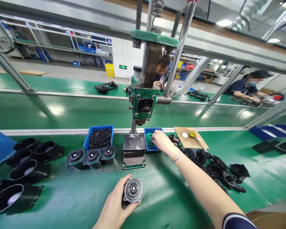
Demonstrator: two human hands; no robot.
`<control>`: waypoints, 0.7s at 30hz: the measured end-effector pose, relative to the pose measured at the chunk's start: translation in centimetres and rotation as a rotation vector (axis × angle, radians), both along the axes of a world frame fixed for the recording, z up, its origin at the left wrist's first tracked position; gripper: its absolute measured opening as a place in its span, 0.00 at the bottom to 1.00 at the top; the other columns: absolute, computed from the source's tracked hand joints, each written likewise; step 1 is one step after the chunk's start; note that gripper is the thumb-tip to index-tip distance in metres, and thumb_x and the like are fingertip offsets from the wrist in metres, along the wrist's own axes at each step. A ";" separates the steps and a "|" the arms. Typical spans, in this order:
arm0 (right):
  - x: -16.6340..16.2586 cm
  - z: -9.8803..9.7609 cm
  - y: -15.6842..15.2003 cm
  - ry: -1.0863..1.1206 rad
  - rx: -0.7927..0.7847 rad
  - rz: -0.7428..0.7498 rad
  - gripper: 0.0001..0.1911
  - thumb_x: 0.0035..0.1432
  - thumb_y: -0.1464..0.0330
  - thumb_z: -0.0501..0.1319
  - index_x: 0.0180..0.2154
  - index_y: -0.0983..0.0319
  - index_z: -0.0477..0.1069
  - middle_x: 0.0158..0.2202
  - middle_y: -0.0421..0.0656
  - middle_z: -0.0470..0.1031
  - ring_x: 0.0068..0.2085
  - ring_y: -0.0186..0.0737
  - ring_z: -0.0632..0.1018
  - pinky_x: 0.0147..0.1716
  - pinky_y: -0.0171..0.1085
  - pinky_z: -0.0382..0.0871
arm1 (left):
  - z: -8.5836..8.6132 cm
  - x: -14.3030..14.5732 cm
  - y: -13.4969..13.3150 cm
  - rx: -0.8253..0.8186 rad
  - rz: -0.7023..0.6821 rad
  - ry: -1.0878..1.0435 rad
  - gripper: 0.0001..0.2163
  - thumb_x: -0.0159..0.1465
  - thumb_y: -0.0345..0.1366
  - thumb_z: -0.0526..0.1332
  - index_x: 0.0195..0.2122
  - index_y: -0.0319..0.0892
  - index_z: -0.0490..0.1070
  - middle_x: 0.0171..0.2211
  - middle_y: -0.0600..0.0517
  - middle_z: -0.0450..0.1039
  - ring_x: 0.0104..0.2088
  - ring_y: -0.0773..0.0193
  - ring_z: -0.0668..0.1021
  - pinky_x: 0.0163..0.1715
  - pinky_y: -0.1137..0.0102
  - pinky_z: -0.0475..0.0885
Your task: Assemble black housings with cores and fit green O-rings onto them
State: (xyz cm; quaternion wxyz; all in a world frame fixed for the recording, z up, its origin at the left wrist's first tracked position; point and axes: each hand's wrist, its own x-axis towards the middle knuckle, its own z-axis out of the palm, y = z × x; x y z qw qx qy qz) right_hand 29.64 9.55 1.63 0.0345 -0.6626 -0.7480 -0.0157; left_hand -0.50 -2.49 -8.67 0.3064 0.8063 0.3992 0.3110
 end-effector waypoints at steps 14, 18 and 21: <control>0.3 0.4 0.4 -0.111 -0.110 -0.012 0.10 0.68 0.65 0.62 0.42 0.67 0.74 0.41 0.45 0.78 0.42 0.39 0.80 0.45 0.44 0.76 | 0.3 -0.1 0.1 -0.003 0.008 0.030 0.30 0.63 0.37 0.66 0.64 0.53 0.55 0.58 0.46 0.73 0.56 0.51 0.78 0.54 0.55 0.77; 0.5 0.8 0.1 -0.084 -0.066 -0.012 0.09 0.68 0.66 0.63 0.39 0.67 0.74 0.40 0.45 0.77 0.41 0.38 0.79 0.44 0.42 0.76 | 0.2 0.3 0.0 0.001 0.000 0.008 0.31 0.63 0.36 0.67 0.64 0.53 0.55 0.58 0.46 0.73 0.56 0.51 0.78 0.54 0.55 0.77; 1.0 1.3 -0.4 -0.037 -0.011 -0.009 0.07 0.68 0.70 0.62 0.36 0.67 0.74 0.39 0.43 0.77 0.39 0.37 0.79 0.43 0.41 0.75 | 0.4 0.6 0.0 0.006 0.003 -0.017 0.32 0.61 0.35 0.68 0.63 0.52 0.56 0.58 0.46 0.73 0.56 0.50 0.78 0.54 0.54 0.76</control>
